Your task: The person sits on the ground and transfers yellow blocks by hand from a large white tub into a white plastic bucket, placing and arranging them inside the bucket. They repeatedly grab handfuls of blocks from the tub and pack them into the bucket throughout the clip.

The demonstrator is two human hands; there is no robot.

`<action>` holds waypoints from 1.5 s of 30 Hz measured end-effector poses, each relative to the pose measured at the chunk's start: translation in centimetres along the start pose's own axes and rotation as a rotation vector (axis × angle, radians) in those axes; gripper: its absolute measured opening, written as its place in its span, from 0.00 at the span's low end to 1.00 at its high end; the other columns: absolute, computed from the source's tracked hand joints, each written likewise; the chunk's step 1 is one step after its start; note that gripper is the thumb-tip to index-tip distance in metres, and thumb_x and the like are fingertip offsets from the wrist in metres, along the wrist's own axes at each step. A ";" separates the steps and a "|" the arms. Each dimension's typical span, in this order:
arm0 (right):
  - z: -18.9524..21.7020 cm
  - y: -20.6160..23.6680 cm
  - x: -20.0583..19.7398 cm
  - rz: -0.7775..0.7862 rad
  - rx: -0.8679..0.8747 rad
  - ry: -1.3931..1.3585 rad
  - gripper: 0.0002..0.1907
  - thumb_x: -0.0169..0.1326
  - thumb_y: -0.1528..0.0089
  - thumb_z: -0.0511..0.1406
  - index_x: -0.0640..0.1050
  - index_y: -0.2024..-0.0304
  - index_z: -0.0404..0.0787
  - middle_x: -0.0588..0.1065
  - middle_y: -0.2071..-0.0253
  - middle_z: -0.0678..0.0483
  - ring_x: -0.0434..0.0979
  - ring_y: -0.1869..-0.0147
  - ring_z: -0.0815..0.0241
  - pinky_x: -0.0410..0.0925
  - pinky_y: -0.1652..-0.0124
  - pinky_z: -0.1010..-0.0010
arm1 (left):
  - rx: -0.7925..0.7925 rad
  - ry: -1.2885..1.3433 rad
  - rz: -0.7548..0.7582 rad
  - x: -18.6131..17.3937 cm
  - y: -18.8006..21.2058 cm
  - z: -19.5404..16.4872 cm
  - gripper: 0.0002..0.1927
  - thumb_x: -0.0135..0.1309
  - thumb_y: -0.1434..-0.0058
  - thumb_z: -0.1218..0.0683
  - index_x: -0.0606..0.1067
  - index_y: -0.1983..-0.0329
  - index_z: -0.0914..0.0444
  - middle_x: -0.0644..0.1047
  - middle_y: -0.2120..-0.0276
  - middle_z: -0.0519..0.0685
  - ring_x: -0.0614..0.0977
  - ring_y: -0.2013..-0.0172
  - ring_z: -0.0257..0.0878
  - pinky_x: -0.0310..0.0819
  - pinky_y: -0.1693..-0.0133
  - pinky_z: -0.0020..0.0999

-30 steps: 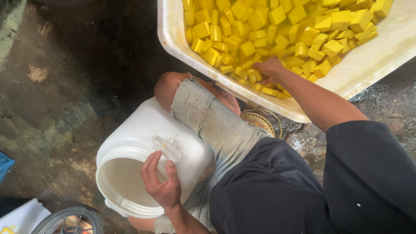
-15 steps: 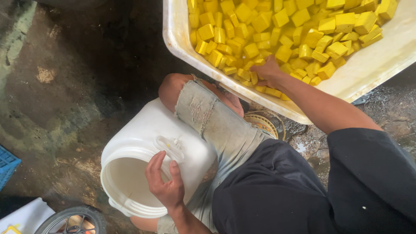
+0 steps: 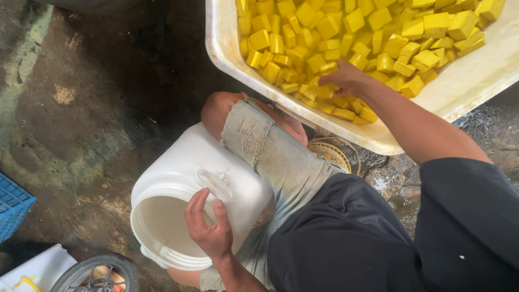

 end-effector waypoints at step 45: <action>18.1 22.2 8.1 0.692 -0.489 -0.408 0.40 0.64 0.40 0.43 0.63 0.31 0.37 0.69 0.45 0.44 0.72 0.40 0.47 0.74 0.43 0.55 | -0.151 0.357 -0.218 -5.3 3.9 6.1 0.13 0.56 0.33 0.56 0.78 0.48 0.66 0.80 0.48 0.55 0.81 0.44 0.48 0.72 0.38 0.40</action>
Point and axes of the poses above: each hand's wrist, its own y-axis away from the middle knuckle, its own x-axis out of the palm, z = x × y, the point moved 1 cm from there along -y, towards the middle knuckle
